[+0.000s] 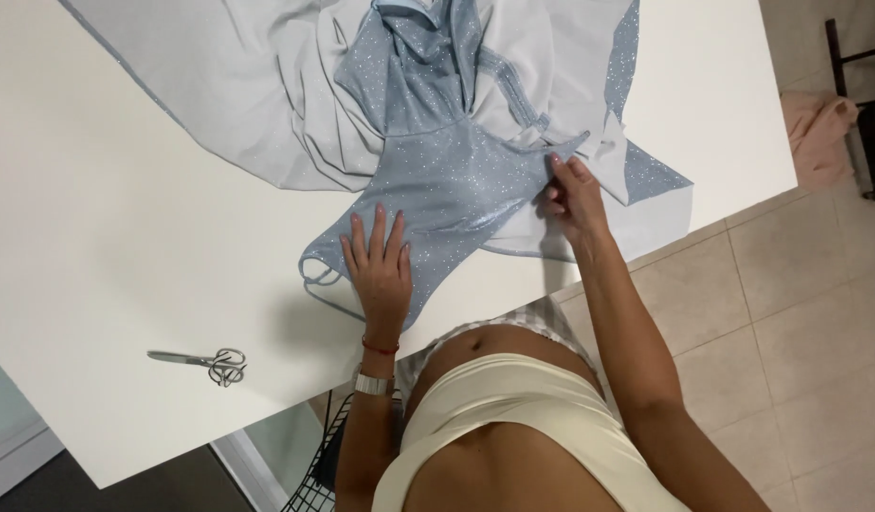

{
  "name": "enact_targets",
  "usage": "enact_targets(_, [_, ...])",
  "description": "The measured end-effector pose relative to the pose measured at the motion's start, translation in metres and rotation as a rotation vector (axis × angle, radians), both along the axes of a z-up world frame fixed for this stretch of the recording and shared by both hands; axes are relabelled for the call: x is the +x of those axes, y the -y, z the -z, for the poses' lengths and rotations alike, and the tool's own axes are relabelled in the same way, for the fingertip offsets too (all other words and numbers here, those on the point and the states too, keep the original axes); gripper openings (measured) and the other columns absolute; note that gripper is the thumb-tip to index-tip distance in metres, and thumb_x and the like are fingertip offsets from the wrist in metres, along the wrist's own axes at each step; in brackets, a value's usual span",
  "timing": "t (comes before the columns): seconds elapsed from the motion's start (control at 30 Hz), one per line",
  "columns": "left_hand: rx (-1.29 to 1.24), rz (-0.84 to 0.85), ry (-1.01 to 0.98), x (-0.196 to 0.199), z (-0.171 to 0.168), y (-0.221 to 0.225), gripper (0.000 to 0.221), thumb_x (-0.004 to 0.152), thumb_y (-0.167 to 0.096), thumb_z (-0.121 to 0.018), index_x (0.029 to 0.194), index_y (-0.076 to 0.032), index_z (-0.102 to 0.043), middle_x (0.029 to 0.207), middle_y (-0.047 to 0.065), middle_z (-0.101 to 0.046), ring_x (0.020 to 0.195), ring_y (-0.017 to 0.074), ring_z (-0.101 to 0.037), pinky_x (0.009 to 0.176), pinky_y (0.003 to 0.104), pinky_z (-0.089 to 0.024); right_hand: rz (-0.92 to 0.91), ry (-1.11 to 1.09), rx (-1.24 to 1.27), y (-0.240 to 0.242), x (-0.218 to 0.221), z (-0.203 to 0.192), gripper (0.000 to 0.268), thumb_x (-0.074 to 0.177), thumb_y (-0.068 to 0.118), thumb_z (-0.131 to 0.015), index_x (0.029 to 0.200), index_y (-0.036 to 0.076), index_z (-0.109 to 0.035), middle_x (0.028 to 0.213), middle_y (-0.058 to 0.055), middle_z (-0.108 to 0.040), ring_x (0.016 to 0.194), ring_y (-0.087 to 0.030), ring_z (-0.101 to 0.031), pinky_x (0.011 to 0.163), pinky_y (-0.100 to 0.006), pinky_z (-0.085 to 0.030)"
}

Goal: Finishing a garment by cutting fabric, turning it right-side out, and inspecting the straps.

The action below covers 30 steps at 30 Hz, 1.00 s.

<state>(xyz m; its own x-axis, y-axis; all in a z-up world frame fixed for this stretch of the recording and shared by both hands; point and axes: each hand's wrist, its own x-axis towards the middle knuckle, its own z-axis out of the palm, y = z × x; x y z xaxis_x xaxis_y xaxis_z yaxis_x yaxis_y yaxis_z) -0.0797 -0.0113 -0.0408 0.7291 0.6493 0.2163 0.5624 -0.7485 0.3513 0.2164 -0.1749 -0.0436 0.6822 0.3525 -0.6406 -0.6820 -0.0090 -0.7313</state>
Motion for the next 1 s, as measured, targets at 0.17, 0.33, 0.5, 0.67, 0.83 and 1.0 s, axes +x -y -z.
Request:
enact_targets(0.17, [-0.078, 0.024, 0.036, -0.011, -0.002, -0.006, 0.049, 0.116, -0.032, -0.056, 0.163, -0.023, -0.055, 0.176, 0.006, -0.041, 0.165, 0.0415, -0.026, 0.133, 0.061, -0.02, 0.126, 0.077, 0.009, 0.016, 0.04, 0.019, 0.011, 0.109, 0.017, -0.075, 0.104, 0.018, -0.065, 0.085, 0.003, -0.066, 0.058, -0.003, -0.063, 0.039, -0.012, -0.039])
enact_targets(0.33, [-0.076, 0.042, 0.049, -0.011, 0.0, -0.009, 0.05, 0.115, -0.031, -0.059, 0.164, -0.022, -0.055, 0.176, 0.006, -0.041, 0.165, 0.0417, -0.025, 0.133, 0.06, -0.018, 0.119, 0.071, -0.042, 0.01, 0.043, 0.008, 0.009, 0.108, 0.014, -0.075, 0.106, 0.016, -0.067, 0.09, 0.002, -0.07, 0.06, -0.004, -0.067, 0.04, -0.012, -0.044])
enact_targets(0.5, [-0.067, 0.037, 0.044, -0.012, 0.0, -0.007, 0.051, 0.115, -0.031, -0.059, 0.164, -0.023, -0.054, 0.177, 0.007, -0.04, 0.166, 0.0419, -0.025, 0.133, 0.06, -0.019, 0.171, 0.178, -0.074, 0.013, 0.054, 0.005, 0.012, 0.107, 0.014, -0.077, 0.118, 0.013, -0.071, 0.098, 0.003, -0.071, 0.065, -0.003, -0.067, 0.045, -0.012, -0.045])
enact_targets(0.67, [-0.075, 0.035, 0.029, -0.009, 0.0, -0.008, 0.052, 0.114, -0.029, -0.06, 0.165, -0.022, -0.053, 0.177, 0.008, -0.038, 0.165, 0.0421, -0.023, 0.134, 0.061, -0.017, 0.006, 0.223, -0.164, 0.021, 0.067, 0.019, 0.012, 0.111, 0.021, -0.072, 0.122, 0.015, -0.071, 0.107, 0.001, -0.071, 0.07, -0.004, -0.069, 0.049, -0.014, -0.056])
enact_targets(0.83, [-0.167, 0.017, 0.112, -0.014, -0.004, -0.009, 0.047, 0.116, -0.03, -0.056, 0.162, -0.019, -0.056, 0.175, 0.009, -0.042, 0.165, 0.0404, -0.027, 0.134, 0.059, -0.016, 0.041, 0.256, -0.208, 0.017, 0.064, 0.011, 0.008, 0.11, 0.019, -0.072, 0.117, 0.014, -0.072, 0.102, 0.001, -0.07, 0.069, -0.005, -0.07, 0.049, -0.016, -0.056])
enact_targets(1.0, [-0.272, -0.285, 0.258, -0.063, 0.008, -0.029, 0.049, 0.118, -0.037, -0.036, 0.159, -0.015, -0.052, 0.168, 0.01, -0.048, 0.162, 0.0341, -0.032, 0.136, 0.053, -0.01, 0.062, 0.339, -0.244, 0.011, 0.048, -0.004, 0.01, 0.109, 0.014, -0.071, 0.119, 0.01, -0.072, 0.108, -0.003, -0.068, 0.072, -0.008, -0.071, 0.049, -0.018, -0.061])
